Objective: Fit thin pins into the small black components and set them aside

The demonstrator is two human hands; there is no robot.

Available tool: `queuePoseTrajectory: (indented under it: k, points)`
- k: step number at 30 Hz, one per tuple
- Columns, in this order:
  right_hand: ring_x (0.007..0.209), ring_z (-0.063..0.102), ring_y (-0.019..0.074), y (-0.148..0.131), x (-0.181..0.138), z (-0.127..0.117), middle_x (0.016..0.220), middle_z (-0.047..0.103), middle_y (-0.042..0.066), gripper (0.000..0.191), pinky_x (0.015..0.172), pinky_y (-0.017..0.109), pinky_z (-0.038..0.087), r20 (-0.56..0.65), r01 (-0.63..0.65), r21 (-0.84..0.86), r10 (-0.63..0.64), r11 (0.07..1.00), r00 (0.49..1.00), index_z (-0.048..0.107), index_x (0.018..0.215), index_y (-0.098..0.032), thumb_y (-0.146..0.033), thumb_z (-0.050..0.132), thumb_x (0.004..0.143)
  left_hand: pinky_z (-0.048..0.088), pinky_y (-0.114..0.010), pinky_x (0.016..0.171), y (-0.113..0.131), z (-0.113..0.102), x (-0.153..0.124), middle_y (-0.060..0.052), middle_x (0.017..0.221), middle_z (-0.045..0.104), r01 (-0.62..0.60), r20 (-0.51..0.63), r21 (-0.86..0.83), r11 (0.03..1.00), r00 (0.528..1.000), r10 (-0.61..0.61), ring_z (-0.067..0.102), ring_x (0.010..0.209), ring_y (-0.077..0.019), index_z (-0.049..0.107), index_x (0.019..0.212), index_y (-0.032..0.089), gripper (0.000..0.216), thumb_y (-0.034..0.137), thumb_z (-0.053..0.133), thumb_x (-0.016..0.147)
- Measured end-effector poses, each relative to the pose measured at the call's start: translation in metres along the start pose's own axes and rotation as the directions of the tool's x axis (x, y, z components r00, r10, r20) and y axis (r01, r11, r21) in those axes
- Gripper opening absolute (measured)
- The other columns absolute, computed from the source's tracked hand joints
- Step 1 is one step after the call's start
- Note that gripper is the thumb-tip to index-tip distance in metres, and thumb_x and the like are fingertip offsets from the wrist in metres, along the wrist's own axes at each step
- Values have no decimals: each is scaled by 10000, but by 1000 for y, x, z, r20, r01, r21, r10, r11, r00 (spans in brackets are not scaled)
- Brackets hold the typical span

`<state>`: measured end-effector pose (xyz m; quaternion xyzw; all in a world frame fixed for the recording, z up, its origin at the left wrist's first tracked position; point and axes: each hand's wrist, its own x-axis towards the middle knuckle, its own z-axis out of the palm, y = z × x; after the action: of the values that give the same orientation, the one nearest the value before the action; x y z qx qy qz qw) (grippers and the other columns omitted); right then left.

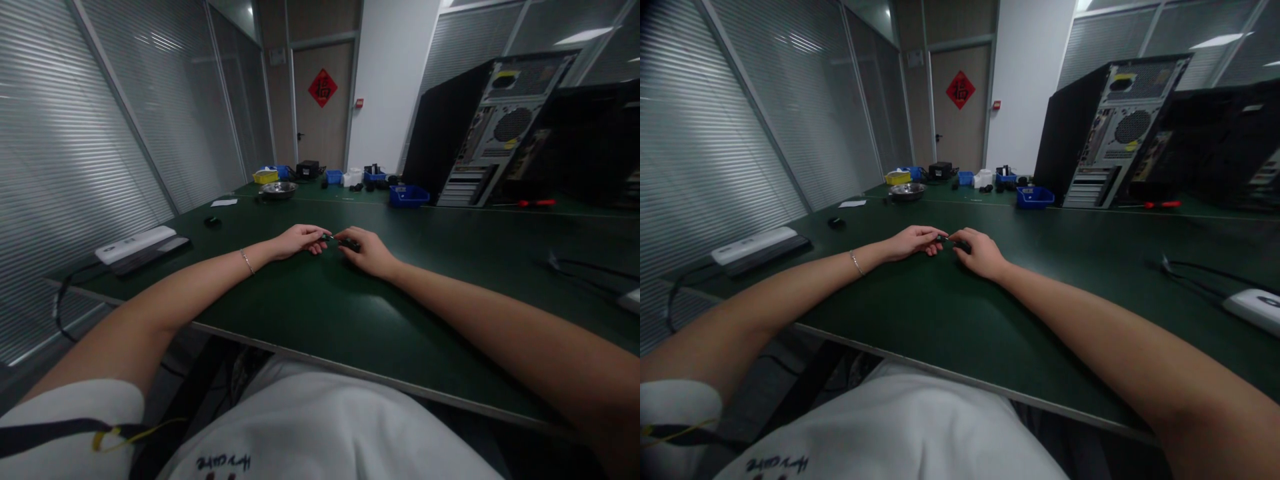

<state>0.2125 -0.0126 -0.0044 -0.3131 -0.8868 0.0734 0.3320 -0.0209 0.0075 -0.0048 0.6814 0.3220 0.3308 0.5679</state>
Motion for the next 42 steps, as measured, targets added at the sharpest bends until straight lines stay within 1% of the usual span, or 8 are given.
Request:
queuePoseTrajectory:
  k: [10,15,22,27,30,33,36,42]
  points:
    - [889,587,200,-1,-1,0,983,631,67,281,781,326,458,15,13,-10,-13,1000,1000,633,1066,-199,-193,557,796,469,-287,711,6,4,-4,-118,910,650,-25,32,110,994,999,22,594,713,-119,585,1182,97,375,309,565,874]
    - [875,583,179,-4,-1,-3,970,637,61,257,781,307,451,30,59,78,-61,995,998,631,1051,-184,-200,554,806,458,-288,720,5,1,-4,-138,949,648,-15,95,54,998,995,10,594,739,-128,574,1191,84,380,299,559,878]
    - [892,580,177,-5,-2,-6,996,643,63,256,785,305,444,33,51,174,-57,983,998,630,1048,-172,-204,558,805,442,-276,704,3,0,-3,-139,931,647,-20,133,-10,1000,991,21,589,738,-131,584,1163,81,391,340,566,870]
    - [891,580,176,-7,-4,-10,1005,649,55,259,792,312,437,87,2,230,-22,973,996,632,1055,-174,-236,564,813,436,-281,731,8,2,-6,-150,987,642,-17,189,27,999,982,11,591,780,-137,565,1198,102,411,351,562,871]
    - [789,580,157,-6,-5,-9,924,653,46,265,720,295,445,121,-53,273,20,961,992,636,1045,-161,-284,562,822,429,-283,756,11,3,-8,-149,1007,637,-20,225,62,998,974,5,591,821,-145,553,1224,116,424,360,549,877]
    - [679,563,129,-5,-6,-8,849,646,36,292,639,268,445,164,-107,352,51,930,985,628,1051,-152,-325,566,823,422,-291,785,15,3,-10,-137,1018,634,-43,264,80,996,964,21,590,869,-156,468,1329,157,488,348,537,885]
    - [628,547,109,-5,-6,-8,859,639,38,297,591,249,448,200,-148,448,62,882,978,618,1040,-146,-328,586,808,417,-296,798,16,4,-11,-126,1015,630,-65,290,106,992,956,31,586,893,-162,389,1394,185,540,334,527,893]
    - [617,551,103,-5,-5,-8,847,633,38,292,553,233,453,220,-201,515,98,833,971,615,1001,-143,-338,620,783,425,-285,773,13,3,-8,-119,1020,618,-114,288,182,977,956,58,579,868,-155,454,1355,179,488,335,517,897]
